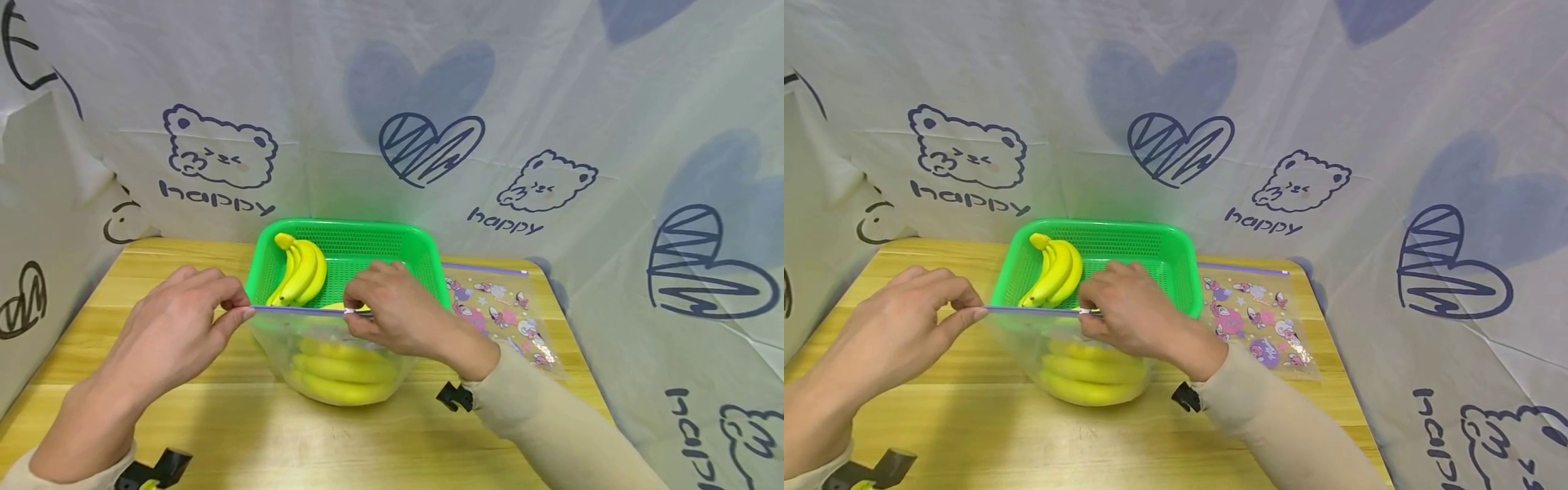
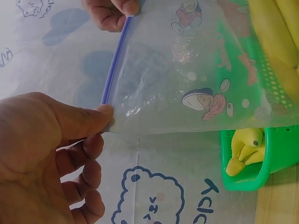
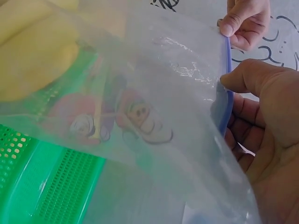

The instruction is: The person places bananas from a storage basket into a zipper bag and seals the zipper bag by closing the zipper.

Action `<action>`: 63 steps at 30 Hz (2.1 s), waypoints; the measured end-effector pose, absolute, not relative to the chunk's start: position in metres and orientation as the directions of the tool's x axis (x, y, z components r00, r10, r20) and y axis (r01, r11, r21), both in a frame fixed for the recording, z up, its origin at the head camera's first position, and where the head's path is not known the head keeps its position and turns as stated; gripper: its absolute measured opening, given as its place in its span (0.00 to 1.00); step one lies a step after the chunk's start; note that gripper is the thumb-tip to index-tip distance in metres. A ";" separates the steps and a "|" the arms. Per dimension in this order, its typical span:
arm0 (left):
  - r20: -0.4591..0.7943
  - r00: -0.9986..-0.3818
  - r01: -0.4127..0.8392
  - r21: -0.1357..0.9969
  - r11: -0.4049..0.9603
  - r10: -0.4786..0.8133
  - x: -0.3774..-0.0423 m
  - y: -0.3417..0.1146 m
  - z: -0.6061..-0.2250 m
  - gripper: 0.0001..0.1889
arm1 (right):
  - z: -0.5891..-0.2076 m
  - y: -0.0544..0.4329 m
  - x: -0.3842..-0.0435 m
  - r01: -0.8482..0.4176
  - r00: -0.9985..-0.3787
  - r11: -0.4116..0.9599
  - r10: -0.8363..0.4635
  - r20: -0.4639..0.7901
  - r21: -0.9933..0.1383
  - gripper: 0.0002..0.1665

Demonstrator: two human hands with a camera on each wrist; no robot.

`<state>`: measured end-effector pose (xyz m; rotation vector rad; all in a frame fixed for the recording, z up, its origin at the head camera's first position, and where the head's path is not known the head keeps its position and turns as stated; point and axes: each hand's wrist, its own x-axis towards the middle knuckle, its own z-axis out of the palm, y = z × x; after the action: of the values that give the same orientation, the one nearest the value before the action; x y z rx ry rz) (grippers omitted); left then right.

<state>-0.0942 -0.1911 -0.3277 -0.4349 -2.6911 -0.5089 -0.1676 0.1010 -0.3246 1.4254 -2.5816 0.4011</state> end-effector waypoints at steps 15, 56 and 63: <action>0.393 -0.893 0.345 0.288 0.894 0.218 -0.095 -0.196 -0.327 0.08 | -0.324 0.113 -0.169 -0.829 -0.559 0.532 -0.791 0.250 -0.172 0.04; 0.391 -0.898 0.331 0.304 0.893 0.200 -0.094 -0.203 -0.329 0.06 | -0.337 0.138 -0.173 -0.856 -0.508 0.499 -0.763 0.400 -0.137 0.06; 0.424 -0.885 0.338 0.298 0.893 0.193 -0.092 -0.204 -0.331 0.08 | -0.340 0.137 -0.172 -0.863 -0.495 0.483 -0.756 0.428 -0.146 0.07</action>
<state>-0.0920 -0.2044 -0.3307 -0.3904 -2.6709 -0.5180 -0.1720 0.1367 -0.3400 1.3692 -2.4267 0.4970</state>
